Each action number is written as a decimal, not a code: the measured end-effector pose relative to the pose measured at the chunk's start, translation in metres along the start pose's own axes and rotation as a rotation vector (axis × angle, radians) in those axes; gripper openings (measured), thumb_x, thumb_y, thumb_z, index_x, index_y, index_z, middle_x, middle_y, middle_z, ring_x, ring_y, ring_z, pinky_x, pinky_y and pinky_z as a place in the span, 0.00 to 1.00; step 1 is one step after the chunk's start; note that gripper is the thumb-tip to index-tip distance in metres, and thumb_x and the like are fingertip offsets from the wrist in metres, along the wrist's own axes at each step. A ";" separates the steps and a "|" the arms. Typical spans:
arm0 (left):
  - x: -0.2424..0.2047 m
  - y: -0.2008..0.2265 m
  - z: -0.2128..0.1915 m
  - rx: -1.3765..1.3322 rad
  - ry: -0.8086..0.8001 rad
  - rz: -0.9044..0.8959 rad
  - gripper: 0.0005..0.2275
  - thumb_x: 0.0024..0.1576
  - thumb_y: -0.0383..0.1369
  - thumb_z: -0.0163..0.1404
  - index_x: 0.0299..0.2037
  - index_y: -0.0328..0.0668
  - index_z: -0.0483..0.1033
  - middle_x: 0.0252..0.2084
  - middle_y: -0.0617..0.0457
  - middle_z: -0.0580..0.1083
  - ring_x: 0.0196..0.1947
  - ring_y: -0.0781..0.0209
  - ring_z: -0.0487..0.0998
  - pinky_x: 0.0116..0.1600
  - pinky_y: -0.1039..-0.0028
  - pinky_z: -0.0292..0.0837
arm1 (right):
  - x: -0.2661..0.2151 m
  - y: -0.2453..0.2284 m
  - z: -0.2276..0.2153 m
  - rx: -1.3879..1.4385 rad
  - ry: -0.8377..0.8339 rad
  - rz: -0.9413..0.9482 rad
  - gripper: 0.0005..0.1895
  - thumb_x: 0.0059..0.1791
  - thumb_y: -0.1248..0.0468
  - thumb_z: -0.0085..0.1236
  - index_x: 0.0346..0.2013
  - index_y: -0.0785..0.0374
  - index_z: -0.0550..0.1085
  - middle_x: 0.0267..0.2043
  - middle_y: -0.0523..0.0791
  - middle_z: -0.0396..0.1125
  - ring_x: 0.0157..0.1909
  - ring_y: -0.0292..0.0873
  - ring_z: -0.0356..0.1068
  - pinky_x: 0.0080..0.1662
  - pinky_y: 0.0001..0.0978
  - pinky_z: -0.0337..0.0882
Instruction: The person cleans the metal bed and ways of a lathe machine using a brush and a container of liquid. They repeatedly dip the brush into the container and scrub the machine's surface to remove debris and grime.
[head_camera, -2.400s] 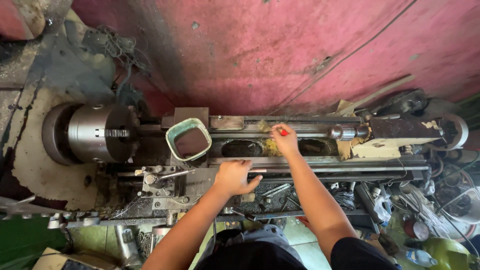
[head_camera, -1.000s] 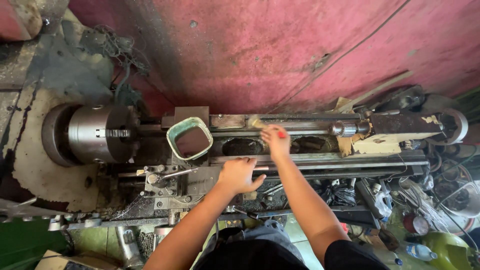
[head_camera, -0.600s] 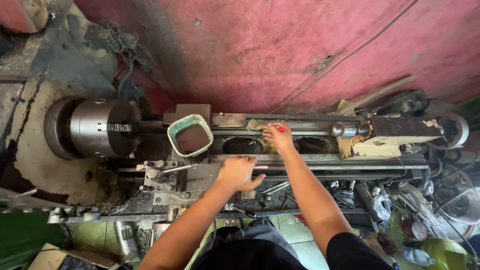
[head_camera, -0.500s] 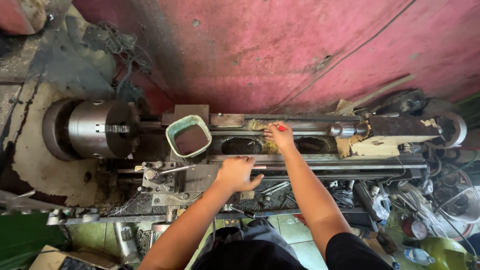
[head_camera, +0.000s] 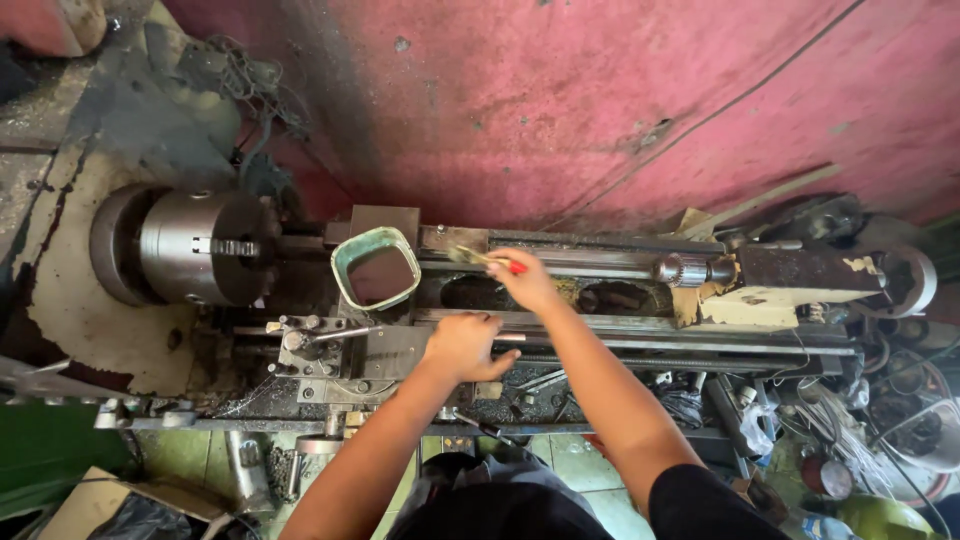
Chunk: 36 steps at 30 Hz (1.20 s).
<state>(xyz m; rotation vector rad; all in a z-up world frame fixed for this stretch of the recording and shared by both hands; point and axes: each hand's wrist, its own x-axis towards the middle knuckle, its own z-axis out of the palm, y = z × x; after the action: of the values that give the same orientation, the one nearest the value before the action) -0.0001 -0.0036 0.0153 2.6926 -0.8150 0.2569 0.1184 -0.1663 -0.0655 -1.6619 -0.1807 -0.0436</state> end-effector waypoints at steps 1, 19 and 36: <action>0.001 -0.001 -0.001 -0.002 -0.001 -0.006 0.23 0.43 0.63 0.48 0.32 0.54 0.75 0.24 0.57 0.75 0.27 0.53 0.82 0.29 0.63 0.77 | 0.008 0.002 0.009 -0.001 -0.005 0.004 0.12 0.49 0.72 0.63 0.47 0.64 0.81 0.46 0.56 0.75 0.42 0.45 0.73 0.41 0.38 0.81; -0.003 0.001 -0.006 0.048 0.040 -0.006 0.25 0.44 0.64 0.46 0.34 0.54 0.78 0.25 0.58 0.76 0.28 0.55 0.82 0.30 0.65 0.76 | -0.008 -0.065 -0.080 -0.649 -0.191 0.108 0.11 0.50 0.57 0.62 0.46 0.40 0.82 0.51 0.40 0.76 0.60 0.50 0.71 0.62 0.44 0.69; -0.004 -0.002 -0.002 -0.009 0.011 -0.050 0.24 0.43 0.65 0.47 0.28 0.55 0.75 0.23 0.57 0.74 0.28 0.53 0.82 0.31 0.62 0.78 | 0.036 -0.050 0.019 -0.598 -0.427 -0.040 0.12 0.49 0.57 0.63 0.47 0.41 0.82 0.52 0.42 0.76 0.59 0.53 0.71 0.62 0.48 0.69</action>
<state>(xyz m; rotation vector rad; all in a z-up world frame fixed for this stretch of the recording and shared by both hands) -0.0022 0.0000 0.0157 2.6962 -0.7433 0.2558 0.1452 -0.1395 -0.0133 -2.2497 -0.5678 0.2520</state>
